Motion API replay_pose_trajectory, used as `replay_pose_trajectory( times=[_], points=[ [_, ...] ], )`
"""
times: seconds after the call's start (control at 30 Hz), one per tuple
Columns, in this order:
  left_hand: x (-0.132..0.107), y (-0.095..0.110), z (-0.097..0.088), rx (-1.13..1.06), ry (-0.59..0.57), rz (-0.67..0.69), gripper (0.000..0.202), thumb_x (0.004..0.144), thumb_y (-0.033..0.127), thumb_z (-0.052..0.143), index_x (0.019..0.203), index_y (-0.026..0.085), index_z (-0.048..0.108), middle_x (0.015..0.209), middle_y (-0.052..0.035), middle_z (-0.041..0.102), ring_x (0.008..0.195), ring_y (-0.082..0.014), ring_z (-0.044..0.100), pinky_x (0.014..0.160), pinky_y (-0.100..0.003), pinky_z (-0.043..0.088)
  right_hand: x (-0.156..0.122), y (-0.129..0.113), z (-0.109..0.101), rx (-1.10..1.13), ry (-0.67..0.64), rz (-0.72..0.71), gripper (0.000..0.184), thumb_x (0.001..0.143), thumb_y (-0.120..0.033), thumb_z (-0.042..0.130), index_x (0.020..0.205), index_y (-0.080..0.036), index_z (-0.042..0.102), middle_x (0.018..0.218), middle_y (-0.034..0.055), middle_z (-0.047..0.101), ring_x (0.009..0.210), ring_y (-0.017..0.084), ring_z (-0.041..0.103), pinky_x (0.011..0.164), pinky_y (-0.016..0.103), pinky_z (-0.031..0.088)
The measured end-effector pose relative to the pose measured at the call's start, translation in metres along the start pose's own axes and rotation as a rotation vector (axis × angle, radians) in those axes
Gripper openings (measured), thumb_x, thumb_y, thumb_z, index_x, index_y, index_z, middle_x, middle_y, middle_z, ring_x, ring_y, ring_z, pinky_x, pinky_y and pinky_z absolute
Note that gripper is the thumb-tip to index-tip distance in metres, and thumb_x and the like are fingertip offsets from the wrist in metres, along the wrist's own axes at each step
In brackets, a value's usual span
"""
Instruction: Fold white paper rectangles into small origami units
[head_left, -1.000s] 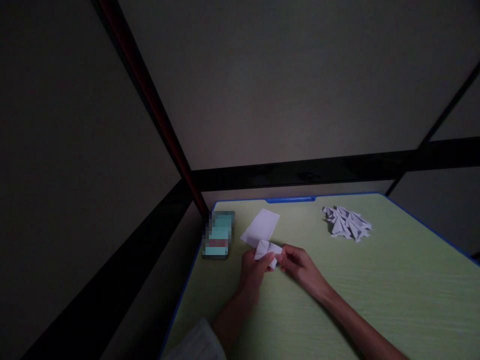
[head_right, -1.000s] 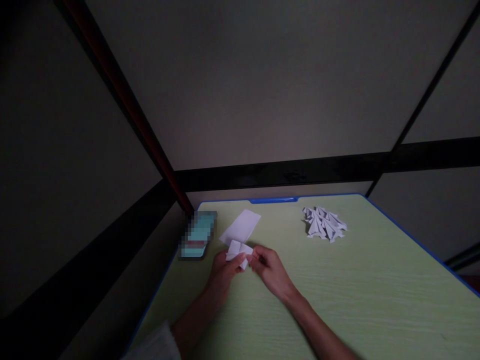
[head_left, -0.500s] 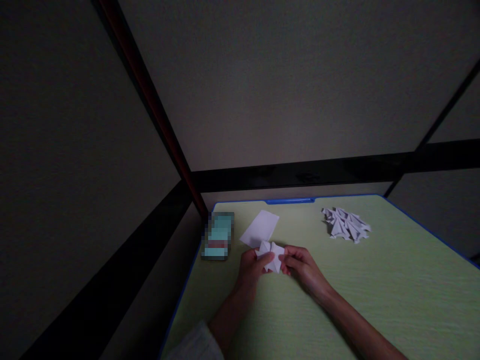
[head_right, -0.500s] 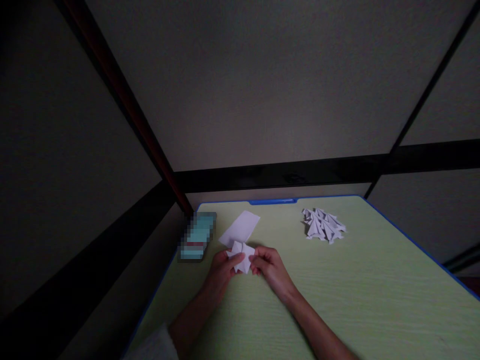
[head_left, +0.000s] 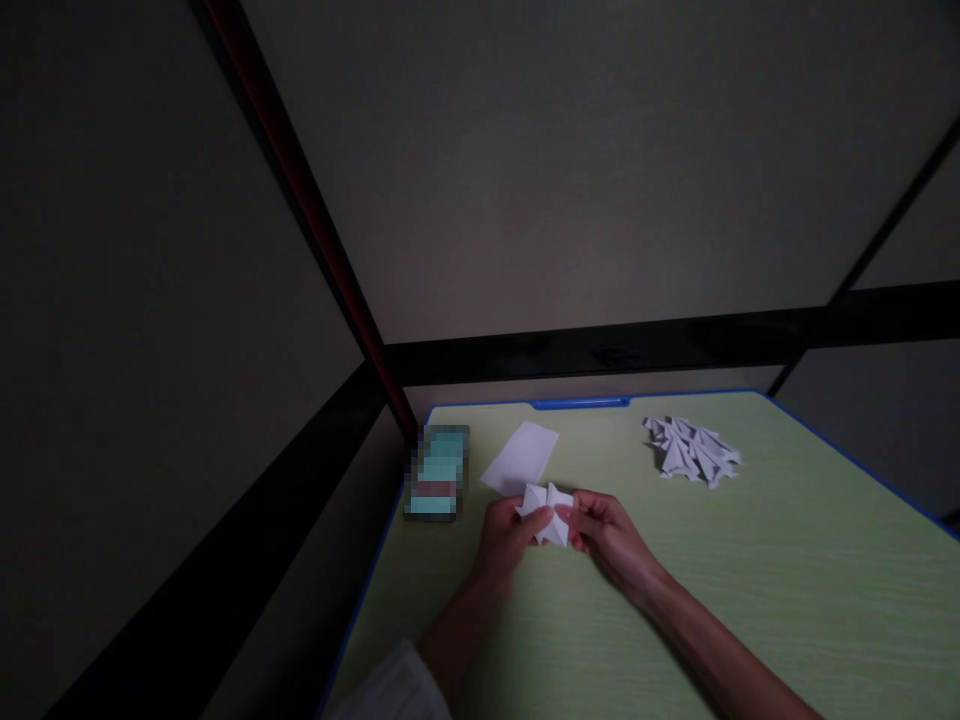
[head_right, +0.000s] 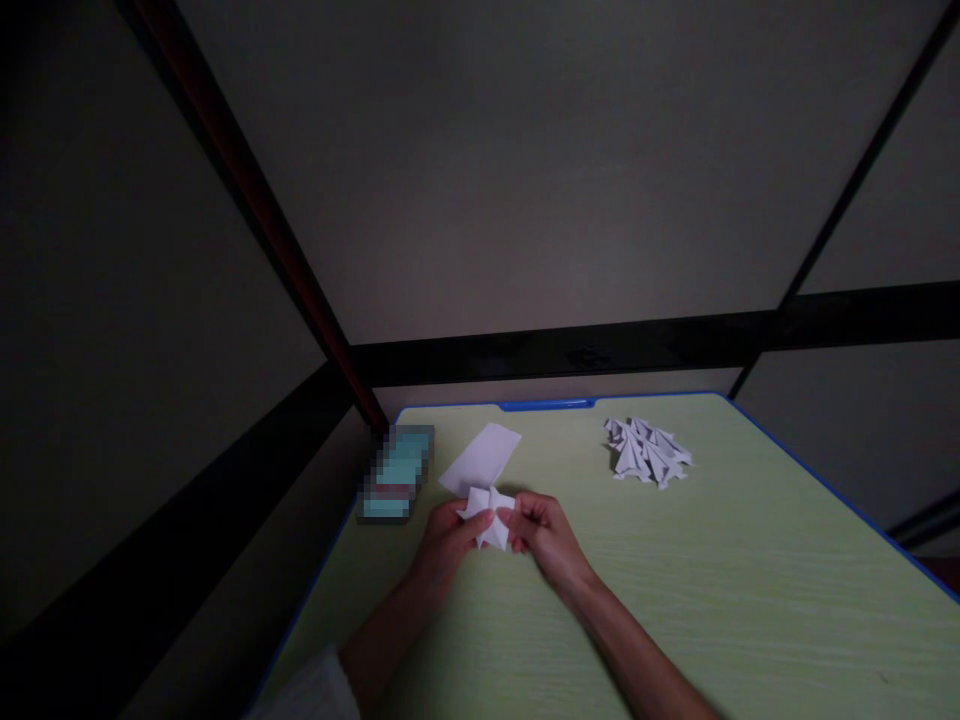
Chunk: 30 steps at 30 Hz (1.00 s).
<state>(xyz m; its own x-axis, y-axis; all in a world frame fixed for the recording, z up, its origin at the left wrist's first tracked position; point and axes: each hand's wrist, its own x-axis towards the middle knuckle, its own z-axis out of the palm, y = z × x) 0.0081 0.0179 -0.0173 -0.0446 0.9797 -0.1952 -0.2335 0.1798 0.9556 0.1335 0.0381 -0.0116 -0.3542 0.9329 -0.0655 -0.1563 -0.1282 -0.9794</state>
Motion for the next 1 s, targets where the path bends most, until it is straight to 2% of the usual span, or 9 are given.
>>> replay_pose_trajectory(
  times=[0.23,0.4,0.53,0.67,0.77,0.87,0.93,1.0],
  points=[
    [-0.001,0.014,-0.003,0.061,0.007,0.036,0.033,0.055,0.039,0.064,0.067,0.009,0.063,0.059,-0.0029,0.060,0.053,-0.0105,0.052,0.051,-0.021,0.040,0.001,-0.008,-0.005,0.061,0.002,0.056,0.032,0.059,-0.039,0.064,0.047,-0.013,0.048,0.038,-0.0049,0.046,0.035,0.004,0.035,0.039,0.019,0.021],
    [-0.001,0.017,-0.005,0.095,0.037,0.110,0.018,0.057,0.028,0.063,0.062,0.011,0.061,0.057,0.0002,0.059,0.055,-0.0100,0.052,0.053,-0.019,0.040,0.002,-0.007,-0.008,0.003,0.053,0.002,0.032,0.060,-0.037,0.064,0.047,-0.013,0.047,0.038,-0.0058,0.044,0.036,0.003,0.033,0.039,0.018,0.021],
    [0.005,0.014,-0.008,0.121,0.032,0.215,0.010,0.057,0.019,0.061,0.064,0.012,0.061,0.057,0.0009,0.060,0.054,-0.0091,0.051,0.052,-0.018,0.038,0.002,-0.009,-0.009,-0.057,0.101,-0.033,0.025,0.054,-0.034,0.068,0.057,-0.012,0.056,0.040,-0.0057,0.048,0.037,0.004,0.037,0.039,0.018,0.025],
    [0.008,0.012,-0.010,0.134,0.041,0.204,0.009,0.054,0.018,0.063,0.060,0.012,0.058,0.057,-0.0004,0.060,0.054,-0.0109,0.053,0.053,-0.020,0.039,0.003,-0.011,-0.011,-0.062,0.116,-0.018,0.027,0.049,-0.033,0.070,0.059,-0.012,0.057,0.041,-0.0053,0.049,0.036,0.005,0.040,0.038,0.018,0.028],
    [0.006,0.013,-0.009,0.191,0.045,0.193,0.009,0.055,0.019,0.062,0.057,0.012,0.057,0.056,-0.0014,0.060,0.054,-0.0127,0.055,0.054,-0.022,0.041,0.004,-0.011,-0.011,-0.095,0.135,-0.042,0.027,0.051,-0.034,0.069,0.062,-0.013,0.057,0.043,-0.0042,0.050,0.037,0.007,0.043,0.038,0.019,0.031],
    [0.003,0.016,-0.007,0.310,0.069,0.235,0.010,0.056,0.016,0.061,0.065,0.012,0.059,0.066,-0.0039,0.063,0.064,-0.0155,0.057,0.060,-0.025,0.044,0.002,-0.013,-0.012,-0.218,0.198,-0.183,0.023,0.060,-0.035,0.063,0.065,-0.014,0.057,0.046,-0.0028,0.051,0.040,0.009,0.045,0.039,0.021,0.033],
    [0.000,0.019,-0.006,0.400,0.084,0.353,0.022,0.055,0.011,0.061,0.077,0.013,0.061,0.080,-0.0052,0.063,0.076,-0.0172,0.057,0.069,-0.027,0.045,-0.001,-0.015,-0.014,-0.411,0.215,-0.399,0.017,0.068,-0.032,0.057,0.066,-0.015,0.058,0.052,-0.0003,0.052,0.046,0.011,0.047,0.043,0.022,0.035],
    [-0.001,0.020,-0.006,0.499,0.080,0.514,0.033,0.054,0.006,0.060,0.086,0.016,0.060,0.092,-0.0055,0.062,0.087,-0.0180,0.054,0.079,-0.030,0.042,-0.005,-0.017,-0.018,-0.663,0.166,-0.658,0.014,0.074,-0.025,0.051,0.068,-0.016,0.061,0.062,0.0037,0.056,0.058,0.014,0.050,0.051,0.025,0.039]
  ],
)
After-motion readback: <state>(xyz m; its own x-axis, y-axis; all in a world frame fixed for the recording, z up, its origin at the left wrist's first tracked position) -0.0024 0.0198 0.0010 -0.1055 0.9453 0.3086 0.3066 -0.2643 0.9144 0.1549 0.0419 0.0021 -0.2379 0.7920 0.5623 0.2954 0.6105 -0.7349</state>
